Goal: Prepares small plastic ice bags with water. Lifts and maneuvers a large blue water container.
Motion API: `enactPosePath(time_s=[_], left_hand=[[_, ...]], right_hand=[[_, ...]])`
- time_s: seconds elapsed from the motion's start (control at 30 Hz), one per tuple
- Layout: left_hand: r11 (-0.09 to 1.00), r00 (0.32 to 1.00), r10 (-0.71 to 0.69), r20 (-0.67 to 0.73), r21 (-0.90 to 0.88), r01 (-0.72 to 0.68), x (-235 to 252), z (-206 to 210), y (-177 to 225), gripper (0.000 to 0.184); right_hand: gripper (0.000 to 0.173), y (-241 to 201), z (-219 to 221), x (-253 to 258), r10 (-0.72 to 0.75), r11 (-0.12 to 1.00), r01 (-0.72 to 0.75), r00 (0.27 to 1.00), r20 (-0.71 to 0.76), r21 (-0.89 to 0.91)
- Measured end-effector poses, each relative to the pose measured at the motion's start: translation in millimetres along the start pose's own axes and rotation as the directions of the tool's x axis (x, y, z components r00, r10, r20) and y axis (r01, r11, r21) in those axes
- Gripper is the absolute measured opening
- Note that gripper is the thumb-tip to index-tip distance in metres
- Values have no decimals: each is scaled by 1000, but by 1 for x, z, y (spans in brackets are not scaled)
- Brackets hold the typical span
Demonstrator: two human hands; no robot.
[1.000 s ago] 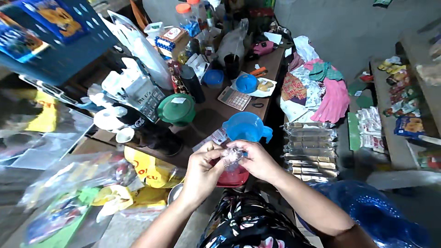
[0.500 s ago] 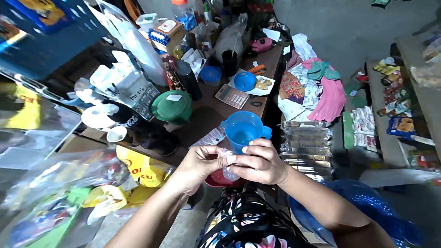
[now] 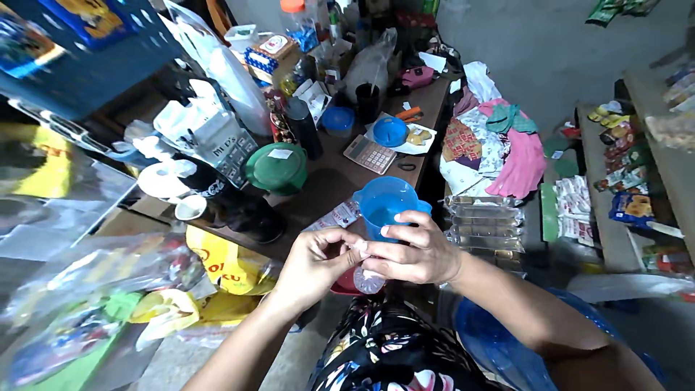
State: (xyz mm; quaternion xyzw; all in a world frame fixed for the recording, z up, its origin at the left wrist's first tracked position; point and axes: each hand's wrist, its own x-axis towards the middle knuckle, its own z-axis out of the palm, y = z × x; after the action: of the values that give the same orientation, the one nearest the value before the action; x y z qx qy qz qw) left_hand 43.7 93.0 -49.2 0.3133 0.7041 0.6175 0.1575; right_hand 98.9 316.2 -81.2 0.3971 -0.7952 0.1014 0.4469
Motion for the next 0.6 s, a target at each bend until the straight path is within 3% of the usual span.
enactPosePath(time_s=[0.13,0.2,0.27,0.37,0.43,0.5,0.53,0.6], left_hand=[[985,989,101,-109,-131,-115,-7,16,-28,4],[959,979,93,-182,-248,-137,-11,30,-40,6],[934,968,74,-241,-325,-152,-13,43,-50,8],[922,951,126,-284,-321,-218,-13,52,-60,8],[920,936,180,-302,-284,-269,-14,55,-62,7],[921,916,225,-331,-235,-311,-14,55,-64,9],[920,903,249,-350,-206,-333,-14,54,-66,9],[917,869,344,-356,-73,-392,-13,50,-73,5]], right_hand=[[18,0,5,-3,63,998,-61,997,-55,24],[17,-9,10,-5,225,969,-220,974,-35,116],[19,-25,11,-2,474,850,-481,876,87,215],[20,-41,2,16,747,471,-819,568,346,327],[14,-43,-7,25,795,66,-889,322,515,454],[12,-41,-12,25,711,-395,-743,127,692,541],[16,-40,-14,22,657,-554,-620,84,749,556],[23,-42,-13,19,623,-666,-484,58,780,568]])
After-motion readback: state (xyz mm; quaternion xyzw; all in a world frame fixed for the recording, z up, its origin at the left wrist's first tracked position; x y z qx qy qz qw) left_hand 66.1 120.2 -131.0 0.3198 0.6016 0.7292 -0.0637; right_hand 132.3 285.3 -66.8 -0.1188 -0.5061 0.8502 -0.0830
